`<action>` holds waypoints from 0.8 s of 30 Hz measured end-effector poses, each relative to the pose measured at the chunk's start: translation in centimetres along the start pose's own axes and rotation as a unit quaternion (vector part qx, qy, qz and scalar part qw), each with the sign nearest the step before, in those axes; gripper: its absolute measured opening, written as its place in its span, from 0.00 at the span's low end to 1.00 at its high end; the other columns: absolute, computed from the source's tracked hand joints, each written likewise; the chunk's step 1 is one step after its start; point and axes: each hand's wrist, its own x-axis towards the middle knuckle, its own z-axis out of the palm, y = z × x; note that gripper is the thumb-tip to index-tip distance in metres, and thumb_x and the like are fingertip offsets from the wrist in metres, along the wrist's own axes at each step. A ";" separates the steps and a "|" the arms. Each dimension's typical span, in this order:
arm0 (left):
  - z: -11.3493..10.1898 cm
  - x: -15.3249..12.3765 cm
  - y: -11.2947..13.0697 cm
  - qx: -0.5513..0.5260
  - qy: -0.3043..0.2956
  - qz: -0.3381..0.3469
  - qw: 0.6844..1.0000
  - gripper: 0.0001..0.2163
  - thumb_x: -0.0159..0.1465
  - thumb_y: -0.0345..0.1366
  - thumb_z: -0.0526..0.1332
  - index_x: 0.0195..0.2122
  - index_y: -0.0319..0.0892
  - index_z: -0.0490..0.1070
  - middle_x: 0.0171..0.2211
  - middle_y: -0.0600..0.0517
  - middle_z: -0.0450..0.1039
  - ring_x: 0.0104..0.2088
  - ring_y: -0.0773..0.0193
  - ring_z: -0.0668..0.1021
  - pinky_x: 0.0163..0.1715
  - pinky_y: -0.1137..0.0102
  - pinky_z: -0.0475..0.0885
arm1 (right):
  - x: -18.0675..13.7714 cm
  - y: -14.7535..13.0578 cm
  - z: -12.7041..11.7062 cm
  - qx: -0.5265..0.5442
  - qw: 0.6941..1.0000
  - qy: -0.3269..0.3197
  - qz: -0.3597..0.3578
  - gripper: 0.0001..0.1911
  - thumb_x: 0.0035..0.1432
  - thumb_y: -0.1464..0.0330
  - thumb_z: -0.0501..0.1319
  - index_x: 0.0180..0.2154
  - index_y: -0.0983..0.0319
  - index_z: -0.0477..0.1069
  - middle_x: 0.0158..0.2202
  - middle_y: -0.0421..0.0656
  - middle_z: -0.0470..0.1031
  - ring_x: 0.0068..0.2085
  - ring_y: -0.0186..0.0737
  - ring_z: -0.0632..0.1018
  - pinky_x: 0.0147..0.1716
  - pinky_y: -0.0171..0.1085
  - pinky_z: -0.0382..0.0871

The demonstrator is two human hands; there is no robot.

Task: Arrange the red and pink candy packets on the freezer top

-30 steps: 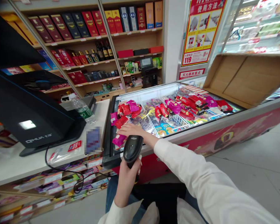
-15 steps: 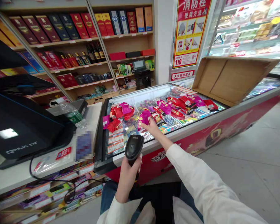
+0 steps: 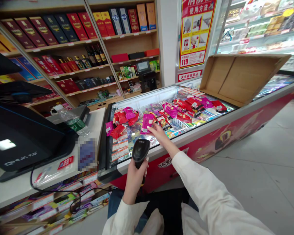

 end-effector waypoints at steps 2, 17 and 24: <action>0.0 0.2 0.0 -0.005 0.003 -0.001 1.000 0.18 0.59 0.51 0.71 0.39 0.43 0.71 0.20 0.58 0.71 0.18 0.65 0.70 0.24 0.70 0.66 | 0.0 0.1 -0.1 -0.016 1.000 -0.002 -0.003 0.22 0.50 0.57 0.80 0.43 0.56 0.77 0.41 0.42 0.83 0.45 0.47 0.86 0.46 0.47 0.88; -0.4 0.2 -1.0 -0.007 0.015 0.016 1.000 0.18 0.60 0.51 0.71 0.40 0.42 0.73 0.20 0.58 0.71 0.19 0.65 0.71 0.24 0.70 0.66 | 0.0 0.3 -0.1 -0.111 0.992 0.002 -0.063 0.28 0.49 0.48 0.77 0.47 0.56 0.79 0.43 0.46 0.84 0.46 0.53 0.84 0.41 0.49 0.86; -0.9 -0.3 -0.5 -0.021 0.010 0.000 1.000 0.19 0.59 0.51 0.72 0.38 0.43 0.70 0.19 0.59 0.70 0.18 0.66 0.70 0.21 0.71 0.65 | 0.6 -5.9 -1.2 -0.504 0.826 0.155 -0.198 0.28 0.65 0.48 0.64 0.54 0.62 0.81 0.43 0.53 0.86 0.47 0.57 0.83 0.51 0.53 0.77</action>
